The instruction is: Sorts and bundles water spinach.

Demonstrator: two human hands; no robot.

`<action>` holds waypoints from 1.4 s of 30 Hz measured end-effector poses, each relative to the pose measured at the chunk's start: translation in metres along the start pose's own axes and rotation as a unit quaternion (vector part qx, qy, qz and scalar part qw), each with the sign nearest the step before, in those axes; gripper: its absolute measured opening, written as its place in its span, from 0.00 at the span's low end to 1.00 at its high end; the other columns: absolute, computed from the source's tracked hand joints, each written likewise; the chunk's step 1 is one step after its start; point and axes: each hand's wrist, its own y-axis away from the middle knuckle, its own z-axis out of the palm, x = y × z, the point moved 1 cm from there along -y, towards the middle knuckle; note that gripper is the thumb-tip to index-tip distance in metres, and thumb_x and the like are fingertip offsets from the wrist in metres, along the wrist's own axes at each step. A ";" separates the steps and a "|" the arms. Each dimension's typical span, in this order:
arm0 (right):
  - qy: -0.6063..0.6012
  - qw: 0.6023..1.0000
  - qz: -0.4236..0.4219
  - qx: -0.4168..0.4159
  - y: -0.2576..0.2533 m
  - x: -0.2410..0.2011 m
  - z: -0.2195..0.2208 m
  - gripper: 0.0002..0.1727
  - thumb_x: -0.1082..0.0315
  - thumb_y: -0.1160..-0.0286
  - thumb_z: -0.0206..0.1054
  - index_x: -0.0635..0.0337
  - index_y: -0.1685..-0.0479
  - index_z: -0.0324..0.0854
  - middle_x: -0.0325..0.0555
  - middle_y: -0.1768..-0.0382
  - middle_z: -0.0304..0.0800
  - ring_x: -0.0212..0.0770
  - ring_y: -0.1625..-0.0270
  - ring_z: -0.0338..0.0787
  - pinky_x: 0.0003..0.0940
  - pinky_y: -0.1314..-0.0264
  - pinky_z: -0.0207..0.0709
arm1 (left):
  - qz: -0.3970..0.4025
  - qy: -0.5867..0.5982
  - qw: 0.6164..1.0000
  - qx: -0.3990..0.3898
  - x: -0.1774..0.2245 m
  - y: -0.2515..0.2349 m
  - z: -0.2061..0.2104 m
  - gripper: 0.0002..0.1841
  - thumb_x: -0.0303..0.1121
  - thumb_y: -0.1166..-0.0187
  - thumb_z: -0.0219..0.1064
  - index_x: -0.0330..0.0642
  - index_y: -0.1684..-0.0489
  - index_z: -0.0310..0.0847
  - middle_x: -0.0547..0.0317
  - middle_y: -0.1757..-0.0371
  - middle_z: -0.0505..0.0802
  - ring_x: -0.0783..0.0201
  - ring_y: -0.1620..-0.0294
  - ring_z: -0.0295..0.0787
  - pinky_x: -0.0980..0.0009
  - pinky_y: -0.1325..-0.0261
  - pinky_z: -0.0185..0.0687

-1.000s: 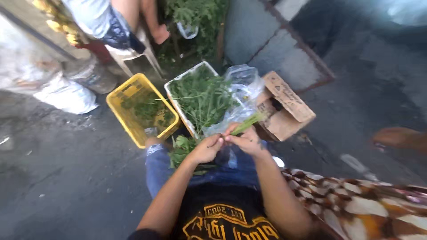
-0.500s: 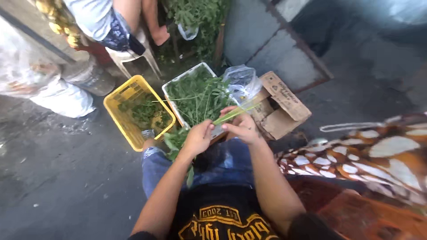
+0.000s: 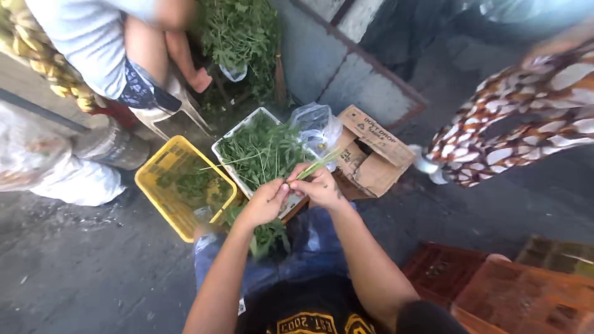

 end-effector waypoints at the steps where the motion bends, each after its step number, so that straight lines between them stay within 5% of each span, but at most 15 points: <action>1: 0.008 1.000 -0.008 0.004 -0.002 -0.001 -0.001 0.06 0.75 0.30 0.76 0.65 0.58 0.90 0.45 0.66 0.95 0.32 0.73 0.88 0.28 0.71 0.85 | -0.004 0.005 1.000 0.014 0.000 -0.002 0.001 0.20 0.38 0.05 0.44 0.37 0.44 0.82 0.63 0.61 0.89 0.73 0.66 0.83 0.72 0.58 0.82; 4: 0.000 0.999 -0.020 0.038 -0.007 0.002 -0.004 0.11 0.72 0.30 0.77 0.65 0.52 0.88 0.45 0.63 0.95 0.32 0.72 0.88 0.28 0.70 0.85 | -0.007 -0.020 0.997 0.071 -0.005 -0.008 0.008 0.20 0.39 0.05 0.46 0.39 0.46 0.85 0.60 0.56 0.92 0.70 0.57 0.88 0.66 0.47 0.86; 8: -0.028 0.996 -0.003 0.085 -0.012 0.009 -0.003 0.06 0.74 0.27 0.74 0.65 0.56 0.86 0.48 0.67 0.93 0.38 0.75 0.90 0.35 0.71 0.89 | -0.019 -0.068 0.993 0.099 -0.012 -0.011 0.007 0.19 0.41 0.06 0.48 0.42 0.51 0.86 0.61 0.65 0.89 0.67 0.65 0.85 0.65 0.56 0.84; 10: -0.031 0.998 0.003 0.061 -0.015 0.010 -0.005 0.05 0.74 0.27 0.75 0.64 0.57 0.86 0.47 0.67 0.94 0.37 0.75 0.90 0.33 0.72 0.89 | -0.029 -0.005 0.998 0.056 -0.012 -0.009 0.000 0.19 0.39 0.05 0.48 0.39 0.48 0.84 0.62 0.69 0.87 0.69 0.70 0.84 0.70 0.62 0.84; 13: -0.018 1.000 0.015 0.020 -0.027 0.010 -0.003 0.05 0.73 0.29 0.76 0.61 0.58 0.88 0.44 0.69 0.94 0.34 0.75 0.89 0.30 0.71 0.87 | -0.051 0.127 0.991 -0.002 -0.016 -0.008 -0.015 0.18 0.36 0.05 0.46 0.35 0.46 0.83 0.62 0.68 0.88 0.69 0.67 0.87 0.68 0.56 0.89; 17: 0.024 0.997 0.051 0.043 -0.042 0.013 0.005 0.17 0.74 0.32 0.77 0.62 0.44 0.82 0.50 0.61 0.92 0.40 0.70 0.89 0.34 0.67 0.88 | -0.046 0.219 0.972 0.077 -0.036 -0.016 -0.019 0.17 0.34 0.06 0.48 0.36 0.51 0.85 0.61 0.69 0.87 0.67 0.70 0.85 0.67 0.59 0.88; 22: 0.092 0.985 0.098 0.109 -0.051 0.023 0.013 0.05 0.74 0.27 0.75 0.64 0.58 0.87 0.47 0.71 0.91 0.37 0.76 0.87 0.30 0.73 0.85 | -0.057 0.249 0.960 0.120 -0.052 -0.019 -0.015 0.16 0.36 0.05 0.47 0.39 0.51 0.82 0.65 0.72 0.81 0.71 0.76 0.75 0.74 0.69 0.77; 29: 0.074 0.978 0.157 0.114 -0.055 0.033 0.017 0.03 0.73 0.21 0.69 0.64 0.61 0.82 0.46 0.73 0.87 0.36 0.76 0.84 0.29 0.71 0.83 | -0.079 0.198 0.966 0.145 -0.062 -0.022 -0.013 0.15 0.39 0.06 0.49 0.41 0.51 0.80 0.65 0.78 0.76 0.70 0.82 0.69 0.72 0.76 0.70; 38: 0.178 0.974 0.124 0.071 -0.060 0.044 0.027 0.05 0.67 0.16 0.65 0.60 0.56 0.80 0.45 0.72 0.86 0.38 0.76 0.85 0.32 0.73 0.83 | -0.083 0.207 0.961 0.163 -0.069 -0.020 -0.014 0.16 0.35 0.04 0.45 0.37 0.49 0.79 0.59 0.72 0.85 0.68 0.78 0.80 0.73 0.73 0.80; 42: 0.219 0.967 0.096 0.089 -0.059 0.051 0.035 0.07 0.66 0.15 0.59 0.60 0.53 0.78 0.44 0.69 0.86 0.38 0.73 0.85 0.34 0.71 0.83 | -0.096 0.235 0.950 0.179 -0.074 -0.019 -0.016 0.17 0.36 0.03 0.44 0.35 0.46 0.78 0.52 0.67 0.90 0.60 0.73 0.90 0.65 0.67 0.92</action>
